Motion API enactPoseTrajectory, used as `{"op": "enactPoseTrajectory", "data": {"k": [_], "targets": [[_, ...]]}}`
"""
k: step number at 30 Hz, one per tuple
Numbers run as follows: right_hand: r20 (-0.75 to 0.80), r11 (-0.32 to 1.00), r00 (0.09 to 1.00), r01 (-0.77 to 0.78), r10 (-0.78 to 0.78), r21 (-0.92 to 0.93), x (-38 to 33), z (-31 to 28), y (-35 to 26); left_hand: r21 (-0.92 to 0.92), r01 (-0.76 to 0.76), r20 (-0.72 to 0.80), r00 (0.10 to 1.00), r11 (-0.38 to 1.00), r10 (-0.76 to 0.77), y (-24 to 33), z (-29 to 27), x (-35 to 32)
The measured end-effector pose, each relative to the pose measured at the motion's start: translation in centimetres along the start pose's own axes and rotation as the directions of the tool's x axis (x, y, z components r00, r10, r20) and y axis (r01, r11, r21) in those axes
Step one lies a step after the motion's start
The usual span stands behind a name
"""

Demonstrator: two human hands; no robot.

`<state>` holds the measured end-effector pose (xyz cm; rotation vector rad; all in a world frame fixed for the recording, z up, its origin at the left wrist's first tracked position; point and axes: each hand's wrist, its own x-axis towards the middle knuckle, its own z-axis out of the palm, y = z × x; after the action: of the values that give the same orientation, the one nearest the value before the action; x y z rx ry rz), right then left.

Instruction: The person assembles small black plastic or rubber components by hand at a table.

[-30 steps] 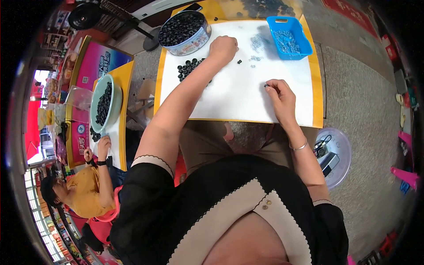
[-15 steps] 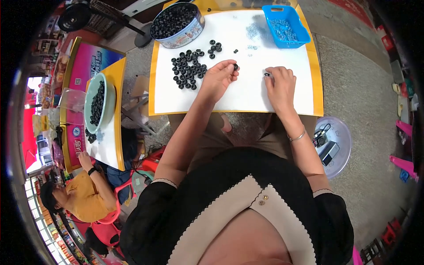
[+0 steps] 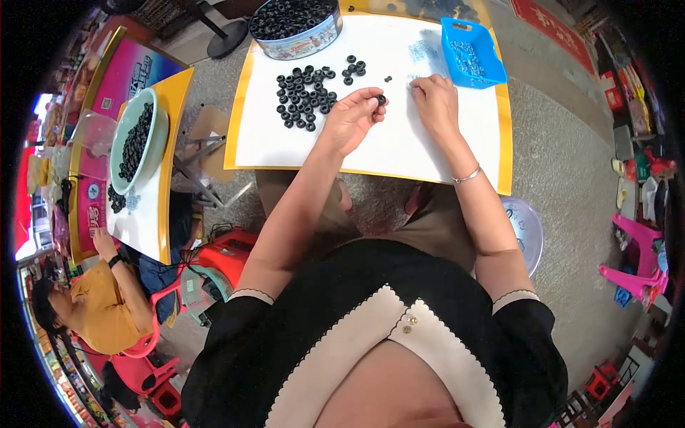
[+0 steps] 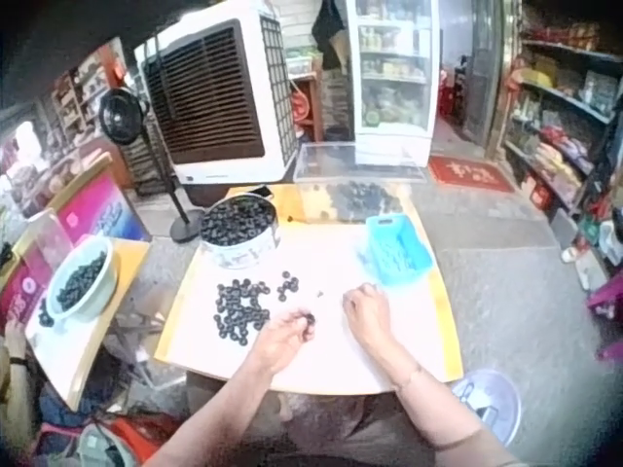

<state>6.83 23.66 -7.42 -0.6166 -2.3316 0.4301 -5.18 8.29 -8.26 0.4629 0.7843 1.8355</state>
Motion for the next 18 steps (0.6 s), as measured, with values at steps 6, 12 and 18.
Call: {"op": "enactPoseTrajectory", "data": {"k": [6,12,18], "targets": [[0.013,0.976,0.993,-0.117,0.116,0.182,-0.5,-0.2,-0.5,-0.022,-0.013,-0.012,1.0,1.0,0.013,0.0,0.1,0.0],[0.144,0.78,0.941,-0.334,0.305,0.53,-0.7,-0.6,-1.0,0.018,-0.01,-0.02,1.0,1.0,0.01,0.2,0.6,-0.3],[0.154,0.728,0.97,-0.243,0.188,0.641,-1.0,-1.3,-1.9,0.2,-0.01,-0.132,0.991,0.98,0.037,-0.2,1.6,-0.5]]}}
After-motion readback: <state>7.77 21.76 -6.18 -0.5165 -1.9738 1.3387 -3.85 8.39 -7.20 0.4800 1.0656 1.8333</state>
